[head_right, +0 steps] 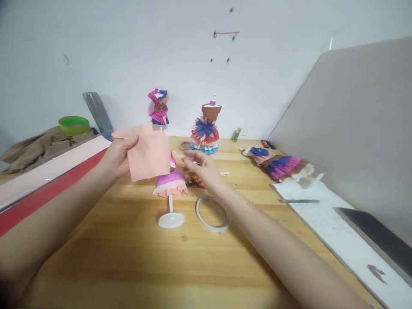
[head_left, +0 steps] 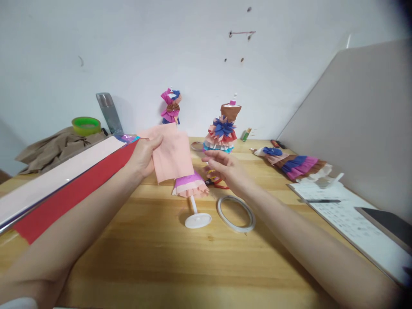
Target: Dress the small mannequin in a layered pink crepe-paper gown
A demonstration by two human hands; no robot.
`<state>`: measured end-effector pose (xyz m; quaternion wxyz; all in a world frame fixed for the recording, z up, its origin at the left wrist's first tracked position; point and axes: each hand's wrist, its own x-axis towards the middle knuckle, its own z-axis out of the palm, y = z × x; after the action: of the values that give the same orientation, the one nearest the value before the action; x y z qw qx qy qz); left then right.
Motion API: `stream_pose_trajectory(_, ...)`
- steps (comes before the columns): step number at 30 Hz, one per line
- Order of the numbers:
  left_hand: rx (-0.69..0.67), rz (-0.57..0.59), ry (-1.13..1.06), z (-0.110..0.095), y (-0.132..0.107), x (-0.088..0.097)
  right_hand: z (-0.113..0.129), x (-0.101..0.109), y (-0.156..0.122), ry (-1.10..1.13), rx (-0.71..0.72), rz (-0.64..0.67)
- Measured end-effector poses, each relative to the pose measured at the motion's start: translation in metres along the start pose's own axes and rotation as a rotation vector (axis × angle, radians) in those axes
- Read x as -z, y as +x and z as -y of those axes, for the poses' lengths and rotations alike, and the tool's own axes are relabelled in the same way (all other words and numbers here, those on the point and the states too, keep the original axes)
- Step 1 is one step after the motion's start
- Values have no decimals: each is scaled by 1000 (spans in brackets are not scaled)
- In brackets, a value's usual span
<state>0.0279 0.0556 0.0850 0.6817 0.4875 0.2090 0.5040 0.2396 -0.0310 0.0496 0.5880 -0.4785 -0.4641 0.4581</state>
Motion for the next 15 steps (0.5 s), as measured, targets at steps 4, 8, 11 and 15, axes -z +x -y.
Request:
stream_pose_trajectory(4, 108, 95, -58, 5, -3, -3, -4, -3, -2, 131, -93, 71)
stream_pose_trajectory(8, 168, 112, -87, 5, -7, -6, -2, -7, -8, 229, -190, 200)
stream_pose_trajectory(11, 147, 152, -62, 6, -8, -7, 2, -9, -12, 252, -212, 287)
stream_pose_trajectory(15, 102, 192, -16, 12, -6, -6, 1, -11, -12, 219, -169, 224)
